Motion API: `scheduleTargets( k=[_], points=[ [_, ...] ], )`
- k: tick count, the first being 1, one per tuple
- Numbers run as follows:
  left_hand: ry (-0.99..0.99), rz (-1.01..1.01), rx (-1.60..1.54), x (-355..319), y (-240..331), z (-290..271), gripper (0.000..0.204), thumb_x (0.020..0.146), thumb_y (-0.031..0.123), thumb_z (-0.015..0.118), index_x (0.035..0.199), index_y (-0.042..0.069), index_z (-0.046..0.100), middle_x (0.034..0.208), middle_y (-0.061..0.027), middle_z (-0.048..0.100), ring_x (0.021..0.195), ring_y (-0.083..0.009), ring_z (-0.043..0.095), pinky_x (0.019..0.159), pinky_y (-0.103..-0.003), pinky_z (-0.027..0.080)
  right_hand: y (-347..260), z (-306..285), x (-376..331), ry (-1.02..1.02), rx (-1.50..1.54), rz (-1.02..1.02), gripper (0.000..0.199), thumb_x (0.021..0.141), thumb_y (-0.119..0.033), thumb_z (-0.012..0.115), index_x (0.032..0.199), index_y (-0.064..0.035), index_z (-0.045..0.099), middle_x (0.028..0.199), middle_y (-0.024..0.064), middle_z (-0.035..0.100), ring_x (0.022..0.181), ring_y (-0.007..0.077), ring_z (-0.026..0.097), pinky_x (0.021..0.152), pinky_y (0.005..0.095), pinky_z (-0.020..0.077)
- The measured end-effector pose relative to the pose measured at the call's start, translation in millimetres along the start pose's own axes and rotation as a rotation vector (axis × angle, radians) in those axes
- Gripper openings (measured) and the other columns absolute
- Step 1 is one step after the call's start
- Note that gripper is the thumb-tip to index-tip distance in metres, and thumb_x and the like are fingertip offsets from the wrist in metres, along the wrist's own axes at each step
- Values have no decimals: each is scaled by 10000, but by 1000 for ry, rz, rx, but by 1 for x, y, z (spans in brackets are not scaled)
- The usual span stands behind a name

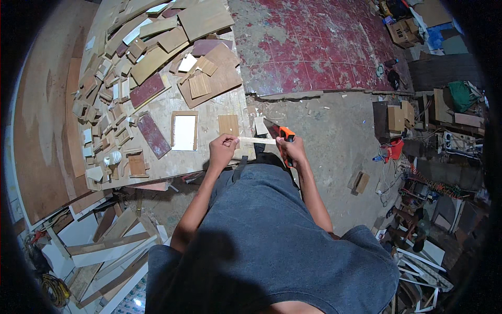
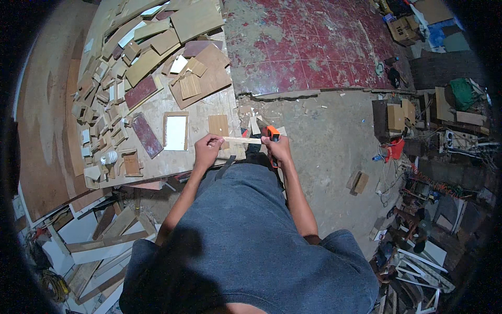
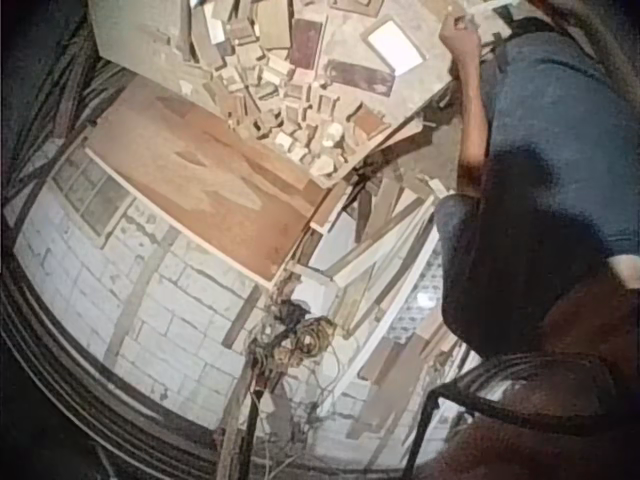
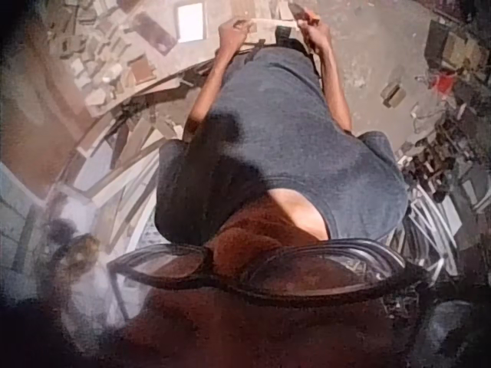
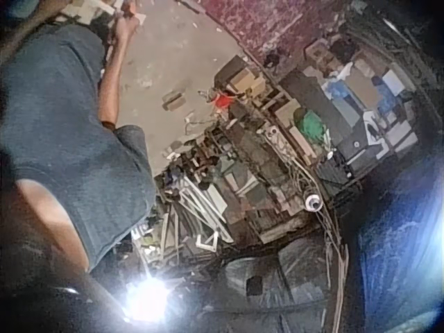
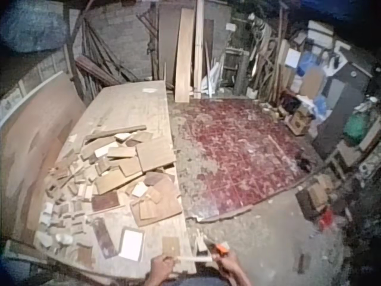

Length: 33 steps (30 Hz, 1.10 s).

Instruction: Apply glue to wood pieces and assemble a small rectangular frame.

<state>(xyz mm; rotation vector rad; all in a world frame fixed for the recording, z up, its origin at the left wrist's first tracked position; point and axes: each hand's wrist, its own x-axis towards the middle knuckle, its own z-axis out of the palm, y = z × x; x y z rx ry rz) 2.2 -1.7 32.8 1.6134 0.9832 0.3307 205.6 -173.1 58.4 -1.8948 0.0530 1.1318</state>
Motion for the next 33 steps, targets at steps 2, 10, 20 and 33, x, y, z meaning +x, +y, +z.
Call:
scheduleTargets(
  k=[2,10,20,33],
  points=[
    [1,-35,-82,3,-4,4,89,883,85,708,887,-3,702,688,-27,651,604,-66,581,557,-231,485,1,0,-1,8,14,-34,167,847,-152,751,775,-71,624,590,-29,528,446,70,434,406,279,316],
    [-158,-81,-233,3,-26,14,120,995,124,559,976,15,605,799,-39,626,642,-81,585,526,-262,518,3,0,-5,-8,63,-26,206,865,-178,741,752,-75,602,572,-22,527,427,72,425,392,287,298],
    [-432,-537,-976,-6,-44,14,207,1051,304,451,943,132,491,813,26,516,649,-100,559,538,-263,472,21,3,2,10,40,-71,216,869,-185,740,743,-92,591,576,-28,535,426,71,452,397,274,330],
    [-107,-363,-483,-5,-24,0,264,949,319,647,818,97,590,695,17,581,588,-76,553,483,-248,452,17,-2,-6,-26,81,-51,237,879,-204,734,742,-83,584,542,-20,511,408,78,444,386,277,335]
  ],
)
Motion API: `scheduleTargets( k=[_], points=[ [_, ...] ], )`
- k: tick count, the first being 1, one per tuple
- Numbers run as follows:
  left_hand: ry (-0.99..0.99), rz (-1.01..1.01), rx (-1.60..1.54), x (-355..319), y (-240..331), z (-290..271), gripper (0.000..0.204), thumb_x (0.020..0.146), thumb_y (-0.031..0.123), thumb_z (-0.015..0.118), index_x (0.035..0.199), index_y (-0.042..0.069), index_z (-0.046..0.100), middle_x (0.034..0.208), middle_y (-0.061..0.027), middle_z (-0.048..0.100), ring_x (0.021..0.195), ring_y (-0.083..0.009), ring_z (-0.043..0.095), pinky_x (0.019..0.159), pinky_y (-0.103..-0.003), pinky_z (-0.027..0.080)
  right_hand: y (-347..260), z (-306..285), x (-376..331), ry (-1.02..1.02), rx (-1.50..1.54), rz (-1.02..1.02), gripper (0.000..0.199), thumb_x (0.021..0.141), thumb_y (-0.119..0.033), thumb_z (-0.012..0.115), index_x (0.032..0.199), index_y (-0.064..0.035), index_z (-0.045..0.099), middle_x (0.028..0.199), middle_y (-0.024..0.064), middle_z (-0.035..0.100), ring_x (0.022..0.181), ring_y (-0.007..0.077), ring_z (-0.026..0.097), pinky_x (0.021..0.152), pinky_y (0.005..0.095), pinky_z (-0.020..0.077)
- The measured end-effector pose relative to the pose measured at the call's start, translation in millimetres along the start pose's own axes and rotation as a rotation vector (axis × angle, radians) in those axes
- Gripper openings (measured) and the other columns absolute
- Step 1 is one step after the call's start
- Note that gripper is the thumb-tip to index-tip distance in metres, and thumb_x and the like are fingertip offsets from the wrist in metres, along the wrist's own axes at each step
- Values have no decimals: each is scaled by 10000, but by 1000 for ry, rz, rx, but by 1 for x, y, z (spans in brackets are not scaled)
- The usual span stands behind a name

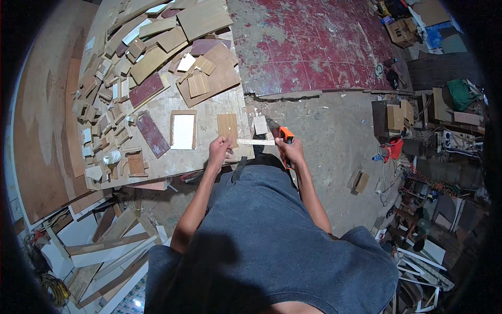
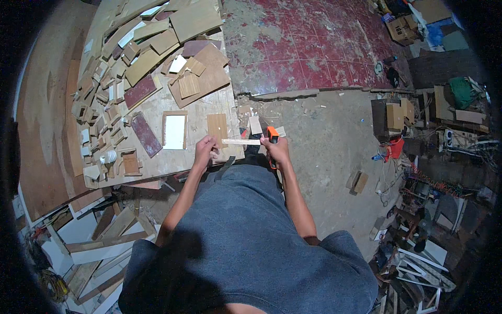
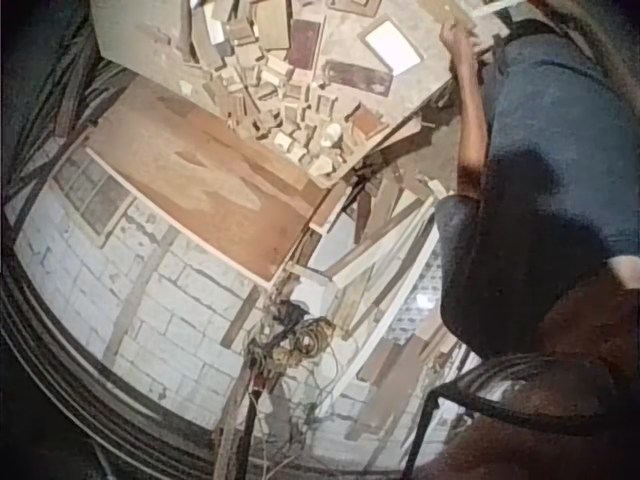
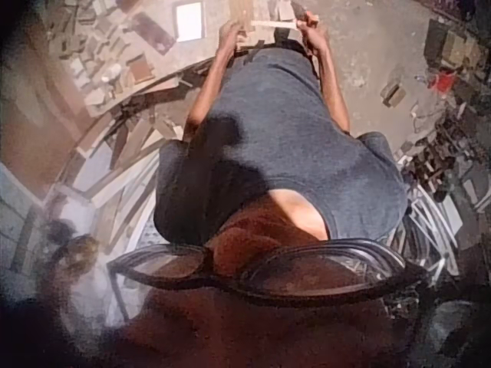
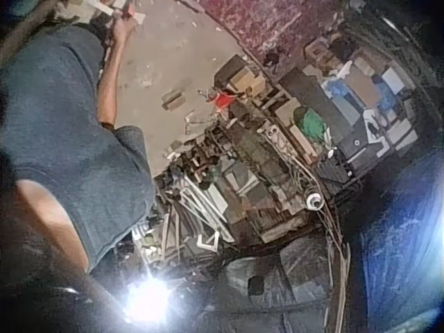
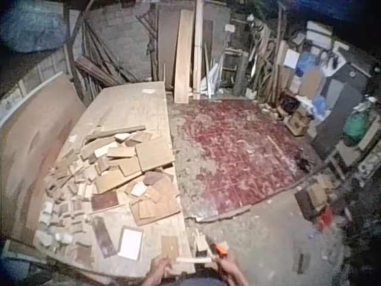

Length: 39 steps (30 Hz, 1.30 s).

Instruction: Apply glue to wood pieces and assemble a small rectangular frame.

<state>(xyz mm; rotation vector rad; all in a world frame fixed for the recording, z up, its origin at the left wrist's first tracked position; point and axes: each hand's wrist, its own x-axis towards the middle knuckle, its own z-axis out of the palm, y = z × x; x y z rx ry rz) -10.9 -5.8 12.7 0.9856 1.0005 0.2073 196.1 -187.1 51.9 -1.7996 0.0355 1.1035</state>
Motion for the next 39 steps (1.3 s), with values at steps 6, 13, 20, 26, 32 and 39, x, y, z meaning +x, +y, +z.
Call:
scheduleTargets(
  k=[6,13,20,26,32,39],
  points=[
    [-104,232,426,2,10,1,108,867,121,731,907,23,708,785,-26,683,646,-52,585,529,-223,460,3,1,0,33,-126,-41,254,869,-194,740,728,-71,568,529,-14,501,395,87,440,376,282,333],
    [-72,370,708,-9,23,4,115,841,110,716,891,8,699,758,-68,672,683,-128,613,627,-291,491,19,-4,8,38,-197,-46,233,834,-221,766,773,-45,627,537,-10,514,418,90,453,401,294,335],
    [-356,458,1002,-13,32,3,202,870,195,610,891,-6,608,794,-159,632,746,-318,620,705,-391,492,26,-13,15,-22,-397,-73,264,771,-244,807,775,-9,686,609,38,613,525,136,554,505,340,432],
    [-526,318,1016,-5,27,-2,216,854,196,561,873,-18,584,817,-235,622,779,-415,607,714,-456,473,13,-10,11,-67,-501,-106,288,757,-242,811,850,18,728,707,107,698,629,170,634,623,352,499],
    [-363,281,1028,-1,26,-5,271,868,261,589,808,-3,596,763,-223,617,728,-408,602,680,-462,470,27,-9,18,-80,-463,-238,172,829,-171,759,793,-17,692,548,-26,519,435,69,431,415,282,325],
    [-351,430,870,-14,44,15,171,801,195,720,835,31,685,779,-124,659,715,-272,623,665,-362,488,18,-1,14,-71,-460,-202,178,825,-175,767,793,-17,691,556,-27,525,441,75,431,427,289,326]
  ],
)
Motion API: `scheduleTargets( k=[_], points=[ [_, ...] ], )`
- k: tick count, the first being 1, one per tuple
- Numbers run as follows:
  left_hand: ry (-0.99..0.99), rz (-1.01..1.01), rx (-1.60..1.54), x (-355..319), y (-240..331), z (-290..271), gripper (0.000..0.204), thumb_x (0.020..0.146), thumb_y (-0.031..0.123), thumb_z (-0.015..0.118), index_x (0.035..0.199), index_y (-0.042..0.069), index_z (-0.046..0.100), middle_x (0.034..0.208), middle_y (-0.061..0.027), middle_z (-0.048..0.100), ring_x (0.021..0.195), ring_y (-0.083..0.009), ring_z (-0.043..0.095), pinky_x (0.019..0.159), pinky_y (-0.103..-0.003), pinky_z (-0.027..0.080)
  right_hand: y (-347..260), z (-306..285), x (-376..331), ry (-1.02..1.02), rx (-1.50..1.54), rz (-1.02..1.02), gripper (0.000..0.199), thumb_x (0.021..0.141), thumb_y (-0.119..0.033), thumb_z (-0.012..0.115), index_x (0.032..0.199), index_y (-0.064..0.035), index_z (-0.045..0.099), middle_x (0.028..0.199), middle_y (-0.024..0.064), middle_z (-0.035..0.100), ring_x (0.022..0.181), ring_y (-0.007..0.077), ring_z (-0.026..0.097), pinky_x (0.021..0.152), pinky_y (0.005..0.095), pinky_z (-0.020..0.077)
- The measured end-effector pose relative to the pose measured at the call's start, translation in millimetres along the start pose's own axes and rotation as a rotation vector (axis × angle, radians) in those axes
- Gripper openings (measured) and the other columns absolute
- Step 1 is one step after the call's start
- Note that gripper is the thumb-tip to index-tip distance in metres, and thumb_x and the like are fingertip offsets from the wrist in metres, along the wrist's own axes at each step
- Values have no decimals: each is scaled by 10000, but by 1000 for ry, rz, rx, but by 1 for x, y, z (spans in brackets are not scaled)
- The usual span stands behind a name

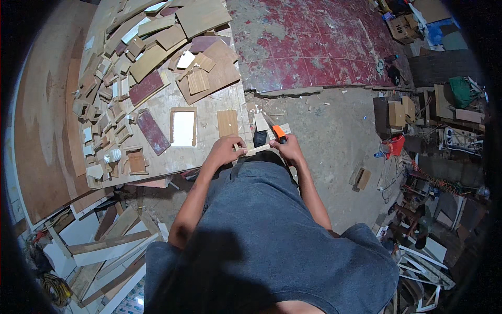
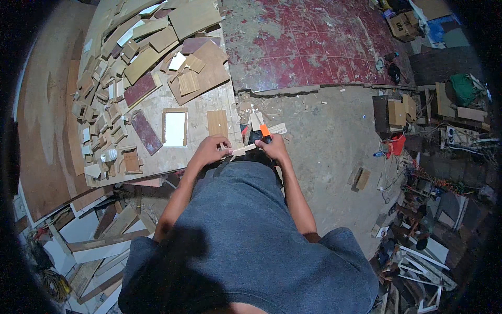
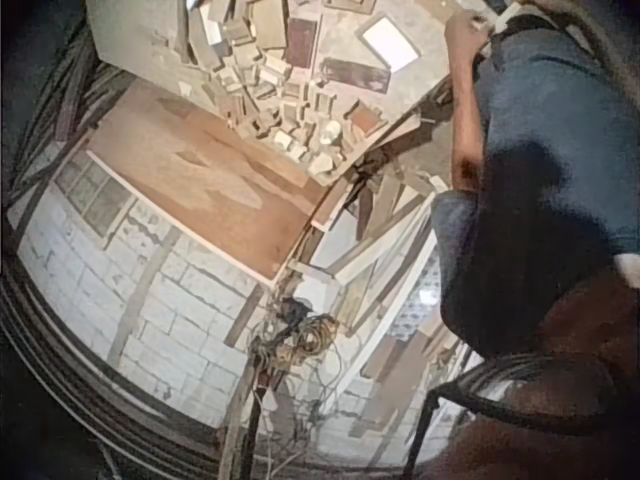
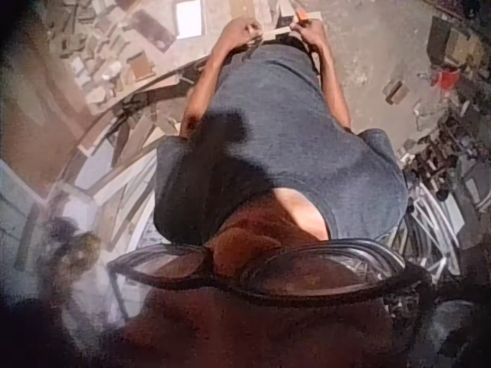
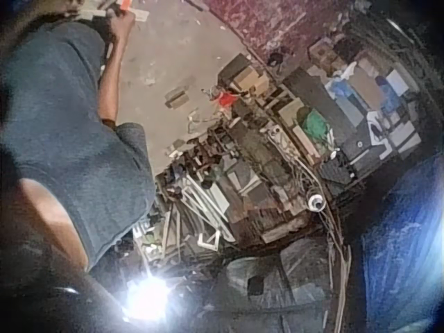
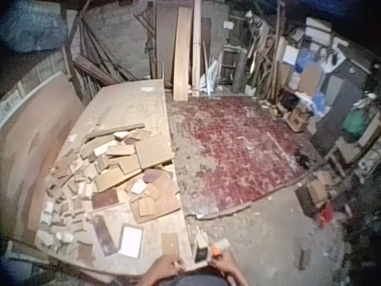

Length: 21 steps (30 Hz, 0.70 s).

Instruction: Apply glue to wood pieces and assemble a small rectangular frame.

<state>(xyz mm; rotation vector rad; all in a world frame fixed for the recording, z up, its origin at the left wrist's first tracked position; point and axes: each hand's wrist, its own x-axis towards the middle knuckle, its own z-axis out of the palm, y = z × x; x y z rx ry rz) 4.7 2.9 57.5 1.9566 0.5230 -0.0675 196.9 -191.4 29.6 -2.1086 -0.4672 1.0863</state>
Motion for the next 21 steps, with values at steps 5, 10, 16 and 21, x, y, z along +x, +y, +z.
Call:
scheduleTargets(
  k=[5,10,16,21],
  points=[
    [-128,-3,33,5,-14,5,140,791,154,702,874,42,697,839,-118,678,788,-280,650,720,-382,504,-8,0,1,-25,-41,87,268,755,-234,806,825,5,707,706,71,684,641,144,607,619,340,478],
    [-167,25,135,6,-9,8,175,853,183,616,874,21,677,877,-157,678,837,-346,657,774,-429,506,-10,2,0,-33,-23,69,229,782,-207,793,810,-4,691,647,29,611,558,113,532,531,317,412],
    [-122,96,192,11,-4,20,290,912,271,552,862,10,667,876,-203,661,871,-408,633,788,-474,490,-16,7,-3,-28,-46,33,193,808,-168,783,795,-11,672,589,-18,537,479,83,457,442,292,347],
    [-159,-38,14,12,-2,11,247,843,282,675,851,36,692,817,-162,684,784,-330,662,719,-415,509,-16,6,-2,-11,15,42,214,799,-184,791,799,-8,670,600,-17,541,492,85,465,444,294,351]
  ],
)
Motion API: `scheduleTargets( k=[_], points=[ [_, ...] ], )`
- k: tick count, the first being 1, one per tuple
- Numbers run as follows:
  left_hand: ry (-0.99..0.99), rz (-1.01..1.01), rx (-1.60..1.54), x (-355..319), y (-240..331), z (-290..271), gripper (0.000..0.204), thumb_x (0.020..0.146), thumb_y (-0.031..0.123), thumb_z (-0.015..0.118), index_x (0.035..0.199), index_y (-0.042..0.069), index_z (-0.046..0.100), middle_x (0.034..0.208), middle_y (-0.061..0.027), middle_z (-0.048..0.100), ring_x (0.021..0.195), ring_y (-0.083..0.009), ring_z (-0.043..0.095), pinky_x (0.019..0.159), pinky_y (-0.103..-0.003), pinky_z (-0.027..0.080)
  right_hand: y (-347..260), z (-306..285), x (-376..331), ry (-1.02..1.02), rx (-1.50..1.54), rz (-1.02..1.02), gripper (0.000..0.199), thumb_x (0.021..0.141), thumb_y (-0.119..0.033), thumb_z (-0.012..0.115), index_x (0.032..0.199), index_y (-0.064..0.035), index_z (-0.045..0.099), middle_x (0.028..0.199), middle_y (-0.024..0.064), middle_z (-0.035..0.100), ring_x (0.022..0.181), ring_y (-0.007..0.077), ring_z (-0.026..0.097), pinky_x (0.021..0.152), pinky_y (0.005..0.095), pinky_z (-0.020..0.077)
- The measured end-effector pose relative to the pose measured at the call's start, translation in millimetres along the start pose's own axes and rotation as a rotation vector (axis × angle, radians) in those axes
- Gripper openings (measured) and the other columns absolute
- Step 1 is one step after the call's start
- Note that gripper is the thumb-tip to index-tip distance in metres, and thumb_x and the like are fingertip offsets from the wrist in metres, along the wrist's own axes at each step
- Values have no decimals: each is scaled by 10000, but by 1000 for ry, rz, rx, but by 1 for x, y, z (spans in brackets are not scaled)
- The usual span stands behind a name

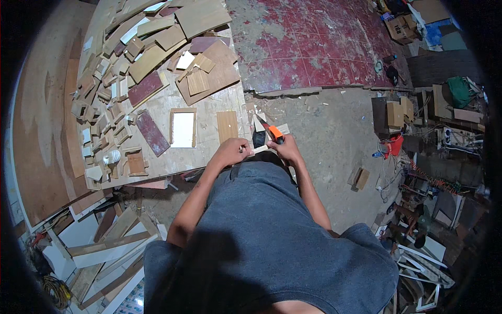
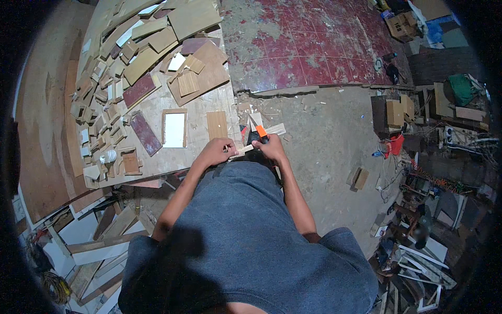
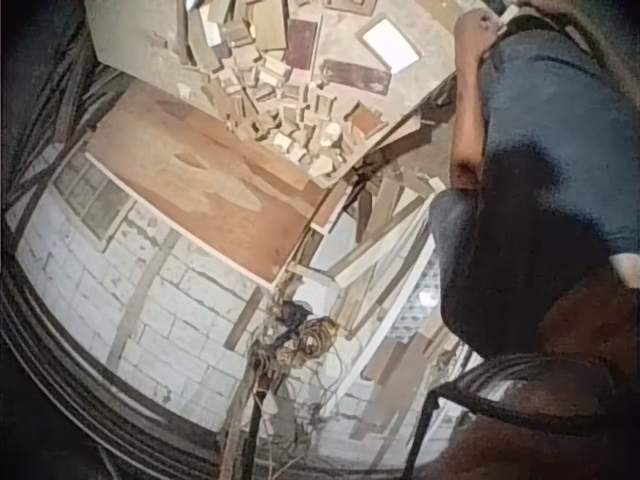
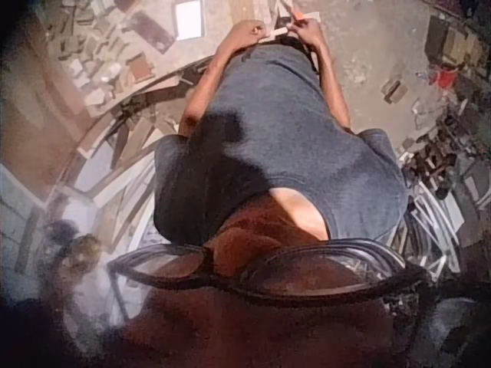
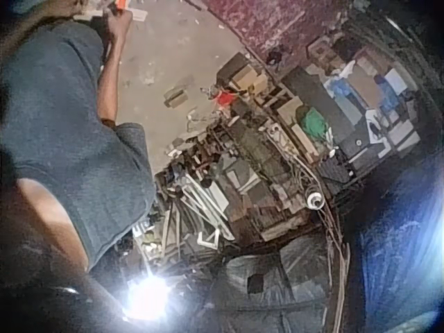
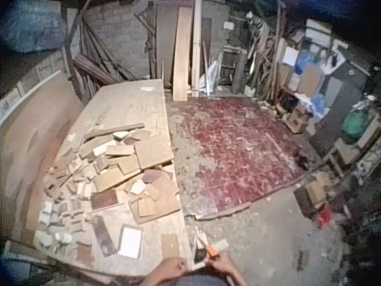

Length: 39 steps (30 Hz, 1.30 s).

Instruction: Apply glue to wood pieces and assemble a small rectangular frame.

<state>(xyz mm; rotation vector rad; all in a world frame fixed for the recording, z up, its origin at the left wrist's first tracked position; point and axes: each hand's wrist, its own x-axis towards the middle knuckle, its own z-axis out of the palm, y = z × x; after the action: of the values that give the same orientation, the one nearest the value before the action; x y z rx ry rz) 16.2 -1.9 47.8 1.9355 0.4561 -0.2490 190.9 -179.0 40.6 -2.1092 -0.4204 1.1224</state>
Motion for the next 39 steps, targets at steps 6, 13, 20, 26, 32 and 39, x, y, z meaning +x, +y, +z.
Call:
scheduleTargets(
  k=[6,13,20,26,32,39],
  points=[
    [42,58,-78,8,1,10,206,817,224,741,914,43,716,814,-105,698,749,-221,654,716,-345,507,5,15,0,-58,-69,-4,291,745,-262,810,849,-6,722,745,93,708,662,166,650,651,353,515],
    [12,45,-87,14,-1,9,170,813,189,738,891,39,732,795,-107,710,740,-214,656,719,-335,509,12,25,0,-20,-24,-78,204,796,-184,778,778,-4,684,638,4,621,560,90,531,540,294,431],
    [68,166,-68,15,1,8,137,784,168,717,861,58,745,765,-124,710,695,-248,681,680,-347,532,8,22,-3,-8,25,-50,215,804,-187,782,761,-8,672,625,0,610,531,79,511,495,283,397],
    [59,129,-84,19,-4,7,153,766,174,712,863,62,746,760,-124,714,703,-250,694,697,-344,540,10,21,3,-9,24,-16,216,813,-197,779,770,-10,680,621,-3,611,509,71,505,468,268,383],
    [42,71,-30,19,9,3,150,765,183,694,845,62,735,761,-134,710,711,-279,694,693,-365,541,14,17,9,-34,10,-12,234,777,-217,795,786,-7,692,655,19,644,566,93,553,530,299,431],
    [-20,220,350,21,18,-1,158,754,179,636,789,33,685,737,-186,666,708,-387,650,656,-471,514,12,23,5,-17,-72,-43,219,789,-207,791,797,-4,710,643,16,647,540,82,544,500,286,420]
  ],
)
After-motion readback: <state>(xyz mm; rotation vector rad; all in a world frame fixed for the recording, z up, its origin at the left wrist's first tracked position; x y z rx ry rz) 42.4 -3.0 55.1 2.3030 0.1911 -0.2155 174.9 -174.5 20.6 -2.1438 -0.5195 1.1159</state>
